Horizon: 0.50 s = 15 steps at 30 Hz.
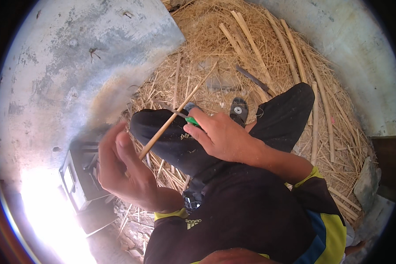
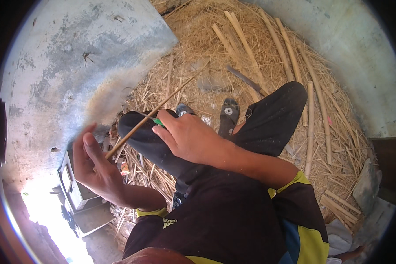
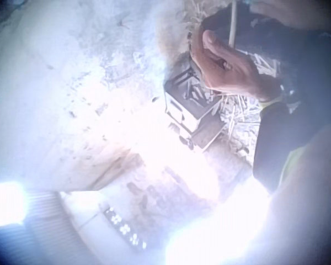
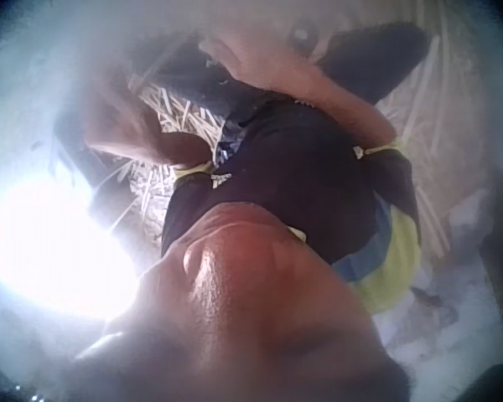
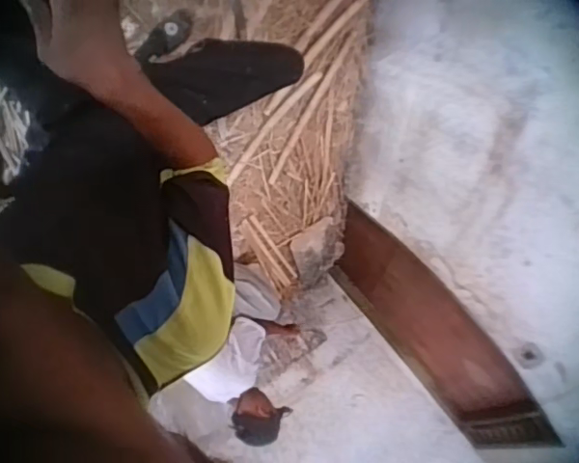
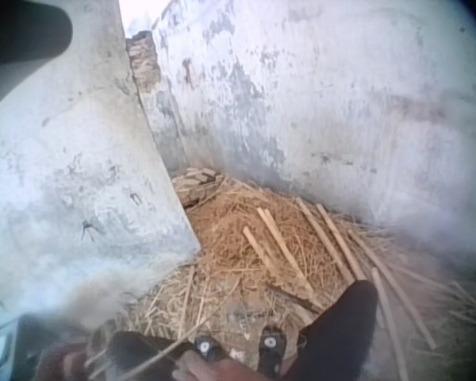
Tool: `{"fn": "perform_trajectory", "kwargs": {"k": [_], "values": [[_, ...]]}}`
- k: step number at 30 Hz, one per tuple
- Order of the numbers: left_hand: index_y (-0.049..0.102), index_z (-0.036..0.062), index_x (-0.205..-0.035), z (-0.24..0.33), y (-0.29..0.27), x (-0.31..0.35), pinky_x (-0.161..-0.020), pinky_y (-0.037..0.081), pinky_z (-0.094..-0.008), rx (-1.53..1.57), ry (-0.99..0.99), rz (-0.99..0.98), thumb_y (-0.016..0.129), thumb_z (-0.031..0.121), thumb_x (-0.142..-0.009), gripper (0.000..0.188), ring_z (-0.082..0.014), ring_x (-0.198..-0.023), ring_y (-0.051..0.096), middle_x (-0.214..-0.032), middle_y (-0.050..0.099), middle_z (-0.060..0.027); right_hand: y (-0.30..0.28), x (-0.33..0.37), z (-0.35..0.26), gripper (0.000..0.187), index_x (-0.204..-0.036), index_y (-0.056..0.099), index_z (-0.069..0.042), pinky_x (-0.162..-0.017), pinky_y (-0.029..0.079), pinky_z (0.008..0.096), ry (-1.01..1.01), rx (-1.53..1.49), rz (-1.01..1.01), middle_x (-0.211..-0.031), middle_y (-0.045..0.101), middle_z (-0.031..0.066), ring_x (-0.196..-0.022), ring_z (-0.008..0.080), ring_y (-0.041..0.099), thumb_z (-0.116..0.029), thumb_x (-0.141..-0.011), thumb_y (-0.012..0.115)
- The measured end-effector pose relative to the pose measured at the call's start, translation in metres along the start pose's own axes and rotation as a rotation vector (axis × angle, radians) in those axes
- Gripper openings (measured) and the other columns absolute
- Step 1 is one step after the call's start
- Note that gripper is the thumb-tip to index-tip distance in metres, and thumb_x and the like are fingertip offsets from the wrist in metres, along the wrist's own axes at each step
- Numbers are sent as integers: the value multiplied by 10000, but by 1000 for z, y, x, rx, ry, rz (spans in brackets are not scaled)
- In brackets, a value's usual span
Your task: The person sits on a straw-covered floor and uses a green utility knife to sharpen a thin wooden stick. They hold the stick in their left hand and scrape the blade along its length to create a pointed tip, occasionally rotating the stick to work on different sides.
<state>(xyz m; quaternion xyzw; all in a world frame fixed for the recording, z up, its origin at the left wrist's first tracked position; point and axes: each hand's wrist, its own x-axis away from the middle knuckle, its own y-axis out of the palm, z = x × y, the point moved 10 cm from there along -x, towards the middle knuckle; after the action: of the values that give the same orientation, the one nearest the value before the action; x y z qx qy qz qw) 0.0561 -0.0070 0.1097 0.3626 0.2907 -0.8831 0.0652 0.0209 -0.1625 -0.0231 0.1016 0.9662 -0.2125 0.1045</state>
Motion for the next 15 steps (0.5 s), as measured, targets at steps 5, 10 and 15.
{"fn": "perform_trajectory", "kwargs": {"k": [5, 10, 15], "values": [[650, -28, -1068, 17, 9, -9, -358, 271, -176, 272, -90, -123, 603, 221, -954, 278, -46, -509, 484, -755, 625, -94, 10, 12, -15, 235, -978, 494, 23, -550, 447, 488, -29, 16, -48, -631, 585, 237, -629, 443, 600, -210, -977, 523], [668, -26, -845, 26, 7, 3, -348, 268, -203, 295, 62, -166, 610, 432, -923, 468, -67, -446, 482, -625, 590, -76, 3, 6, 13, 247, -979, 493, 19, -532, 440, 497, 137, 124, -47, -608, 572, 241, -605, 444, 596, -227, -978, 515], [613, 29, -602, 18, 4, 9, -393, 269, -238, 348, 278, -113, 558, 604, -891, 645, -93, -392, 454, -394, 429, 19, -4, 9, -4, 241, -963, 494, 0, -522, 454, 506, 32, 210, -53, -587, 564, 237, -589, 446, 593, -239, -973, 518]]}}
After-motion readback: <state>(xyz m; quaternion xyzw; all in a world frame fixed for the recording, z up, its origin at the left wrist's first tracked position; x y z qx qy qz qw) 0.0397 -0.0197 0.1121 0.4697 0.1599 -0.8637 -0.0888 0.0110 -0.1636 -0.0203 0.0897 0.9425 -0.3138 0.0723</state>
